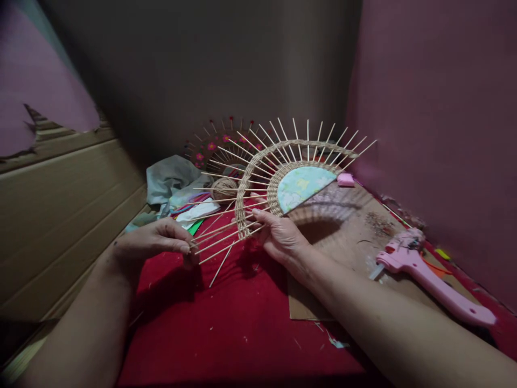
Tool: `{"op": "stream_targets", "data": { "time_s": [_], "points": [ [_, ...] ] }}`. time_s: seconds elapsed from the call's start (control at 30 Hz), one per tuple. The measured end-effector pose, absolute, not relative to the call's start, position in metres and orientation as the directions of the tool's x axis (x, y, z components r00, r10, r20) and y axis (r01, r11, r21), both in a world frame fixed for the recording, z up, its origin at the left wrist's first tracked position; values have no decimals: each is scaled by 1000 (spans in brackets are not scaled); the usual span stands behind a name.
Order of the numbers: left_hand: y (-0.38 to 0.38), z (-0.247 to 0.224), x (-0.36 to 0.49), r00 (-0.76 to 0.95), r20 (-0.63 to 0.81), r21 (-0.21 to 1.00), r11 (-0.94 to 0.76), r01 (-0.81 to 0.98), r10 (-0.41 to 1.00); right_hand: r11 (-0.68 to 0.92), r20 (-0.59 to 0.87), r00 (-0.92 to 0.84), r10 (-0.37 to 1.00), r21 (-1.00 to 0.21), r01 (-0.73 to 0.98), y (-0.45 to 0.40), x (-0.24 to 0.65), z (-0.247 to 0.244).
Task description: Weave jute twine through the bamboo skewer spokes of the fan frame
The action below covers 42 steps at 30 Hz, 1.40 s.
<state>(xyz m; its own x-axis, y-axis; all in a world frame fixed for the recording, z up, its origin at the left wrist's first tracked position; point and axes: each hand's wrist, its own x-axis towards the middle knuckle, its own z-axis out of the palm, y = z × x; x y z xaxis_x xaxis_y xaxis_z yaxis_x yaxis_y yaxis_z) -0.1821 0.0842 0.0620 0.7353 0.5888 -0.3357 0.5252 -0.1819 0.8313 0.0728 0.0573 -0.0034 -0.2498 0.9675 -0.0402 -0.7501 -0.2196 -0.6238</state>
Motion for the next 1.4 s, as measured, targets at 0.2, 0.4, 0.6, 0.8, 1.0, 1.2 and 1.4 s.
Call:
{"op": "stream_targets", "data": {
  "time_s": [0.2,0.4,0.6,0.8,1.0,1.2,1.4],
  "points": [
    [85,61,-185,684,-333,807,-179,563,650,-162,-42,-171,984,-601,-783,61,63,5],
    [89,55,-191,583,-355,828,-44,560,731,-109,-5,-134,991,-609,-786,72,50,5],
    [90,51,-203,473,-275,836,-36,548,837,-41,55,-92,994,-595,-803,85,32,9],
    [93,50,-210,538,-224,832,-128,540,813,-28,66,-80,995,-577,-816,92,26,12],
    [97,40,-203,527,-250,839,-90,537,812,-131,49,-188,981,-548,-826,85,28,12],
    [88,29,-158,553,-192,825,-172,539,811,-261,55,-355,933,-575,-776,70,29,18],
    [83,18,-140,489,-57,798,-254,546,871,-305,84,-461,883,-643,-703,67,32,11]
  ]
}}
